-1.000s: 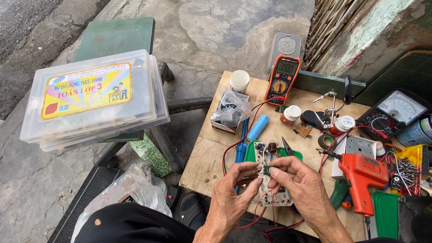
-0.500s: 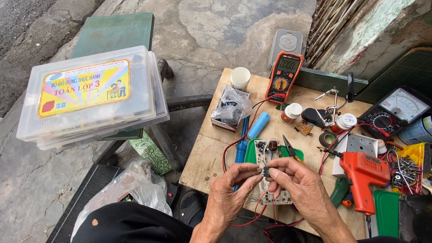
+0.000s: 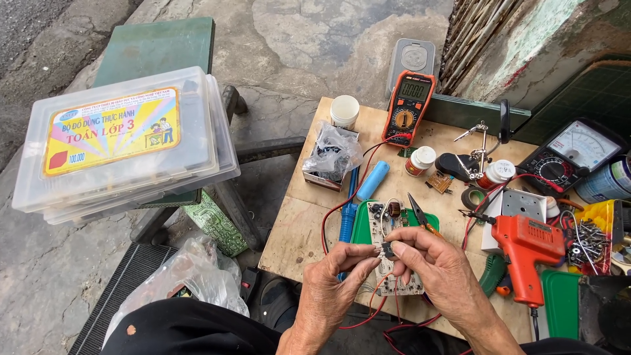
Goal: Testing and inspecting a circuit board using a multimeter and hand tools on a repair bench.
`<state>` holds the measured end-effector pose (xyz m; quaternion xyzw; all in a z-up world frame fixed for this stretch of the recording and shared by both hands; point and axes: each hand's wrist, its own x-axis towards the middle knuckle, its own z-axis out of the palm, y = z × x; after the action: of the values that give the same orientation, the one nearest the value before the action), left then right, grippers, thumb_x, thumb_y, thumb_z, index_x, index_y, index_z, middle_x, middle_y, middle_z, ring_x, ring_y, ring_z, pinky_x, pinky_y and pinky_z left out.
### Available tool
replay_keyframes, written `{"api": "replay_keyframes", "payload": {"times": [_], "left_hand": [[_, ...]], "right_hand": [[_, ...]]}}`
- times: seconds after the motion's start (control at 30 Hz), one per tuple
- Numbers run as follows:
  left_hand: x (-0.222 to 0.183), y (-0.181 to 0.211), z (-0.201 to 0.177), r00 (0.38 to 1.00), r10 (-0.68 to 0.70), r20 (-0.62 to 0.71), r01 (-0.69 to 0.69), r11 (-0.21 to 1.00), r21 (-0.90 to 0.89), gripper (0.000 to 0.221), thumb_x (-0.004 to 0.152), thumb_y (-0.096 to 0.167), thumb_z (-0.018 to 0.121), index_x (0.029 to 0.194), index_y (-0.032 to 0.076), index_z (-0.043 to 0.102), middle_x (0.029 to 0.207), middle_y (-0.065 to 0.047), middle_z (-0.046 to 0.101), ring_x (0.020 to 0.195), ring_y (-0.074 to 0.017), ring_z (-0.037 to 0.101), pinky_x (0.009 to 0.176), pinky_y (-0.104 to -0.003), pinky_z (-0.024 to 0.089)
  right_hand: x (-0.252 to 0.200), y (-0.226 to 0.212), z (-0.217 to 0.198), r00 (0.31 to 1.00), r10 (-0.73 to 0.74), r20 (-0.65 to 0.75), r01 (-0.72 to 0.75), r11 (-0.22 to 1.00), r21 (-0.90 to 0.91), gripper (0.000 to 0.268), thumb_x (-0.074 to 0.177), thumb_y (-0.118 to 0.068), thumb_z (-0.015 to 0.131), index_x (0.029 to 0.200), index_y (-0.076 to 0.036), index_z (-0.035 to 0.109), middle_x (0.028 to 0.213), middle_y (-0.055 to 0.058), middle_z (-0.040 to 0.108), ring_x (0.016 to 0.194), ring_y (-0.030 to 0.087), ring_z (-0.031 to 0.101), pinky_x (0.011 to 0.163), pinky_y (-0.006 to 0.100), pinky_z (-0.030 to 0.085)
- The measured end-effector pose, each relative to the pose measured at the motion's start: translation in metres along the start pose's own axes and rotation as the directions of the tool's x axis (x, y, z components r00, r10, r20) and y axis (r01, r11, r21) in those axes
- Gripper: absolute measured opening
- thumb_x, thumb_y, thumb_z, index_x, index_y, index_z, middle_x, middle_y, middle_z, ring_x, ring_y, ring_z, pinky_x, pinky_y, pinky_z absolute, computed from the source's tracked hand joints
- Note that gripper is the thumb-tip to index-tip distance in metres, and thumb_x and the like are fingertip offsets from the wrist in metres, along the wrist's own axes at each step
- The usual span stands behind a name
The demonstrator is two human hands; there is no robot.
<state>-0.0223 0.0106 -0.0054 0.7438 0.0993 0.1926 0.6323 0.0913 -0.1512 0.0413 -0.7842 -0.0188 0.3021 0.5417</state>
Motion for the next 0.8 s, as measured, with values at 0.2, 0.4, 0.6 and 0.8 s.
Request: {"api": "replay_keyframes", "payload": {"times": [0.2,0.4,0.6,0.8], "left_hand": [[0.0,-0.001,0.001,1.0,0.007,-0.014,-0.007,1.0,0.005,0.014,0.099,0.017,0.083,0.111,0.01,0.079,0.11,-0.003,0.09,0.106,-0.0122,0.088,0.093,-0.024,0.07],[0.0,-0.001,0.001,1.0,0.005,-0.021,-0.005,1.0,0.0,0.014,0.099,0.016,0.083,0.112,0.011,0.08,0.108,-0.002,0.09,0.106,-0.0111,0.088,0.091,-0.023,0.069],[0.0,-0.001,0.002,1.0,-0.003,-0.023,0.003,1.0,0.002,0.013,0.099,0.016,0.083,0.11,0.011,0.08,0.108,-0.001,0.09,0.105,-0.0102,0.088,0.092,-0.022,0.068],[0.0,0.0,0.002,1.0,-0.015,-0.02,0.014,1.0,-0.014,0.012,0.099,0.016,0.083,0.11,0.011,0.081,0.109,-0.001,0.09,0.105,-0.01,0.088,0.093,-0.022,0.068]], "right_hand": [[0.002,0.003,0.0,1.0,-0.002,0.007,0.002,0.999,0.037,0.028,0.104,-0.013,0.07,0.122,0.001,0.087,0.076,0.019,0.078,0.067,0.023,0.066,0.07,0.034,0.058],[0.005,0.008,0.0,1.0,-0.022,0.011,0.022,0.998,0.061,0.027,0.104,-0.012,0.07,0.121,0.003,0.086,0.074,0.02,0.077,0.065,0.024,0.065,0.069,0.035,0.058],[0.004,0.009,0.0,1.0,-0.024,0.01,0.023,0.996,0.089,0.029,0.104,-0.012,0.07,0.122,0.004,0.086,0.075,0.021,0.077,0.066,0.025,0.066,0.069,0.036,0.058],[0.004,0.008,0.0,1.0,-0.004,0.002,0.004,0.996,0.086,0.029,0.104,-0.012,0.07,0.123,0.004,0.086,0.075,0.021,0.076,0.066,0.025,0.065,0.07,0.036,0.057]]}}
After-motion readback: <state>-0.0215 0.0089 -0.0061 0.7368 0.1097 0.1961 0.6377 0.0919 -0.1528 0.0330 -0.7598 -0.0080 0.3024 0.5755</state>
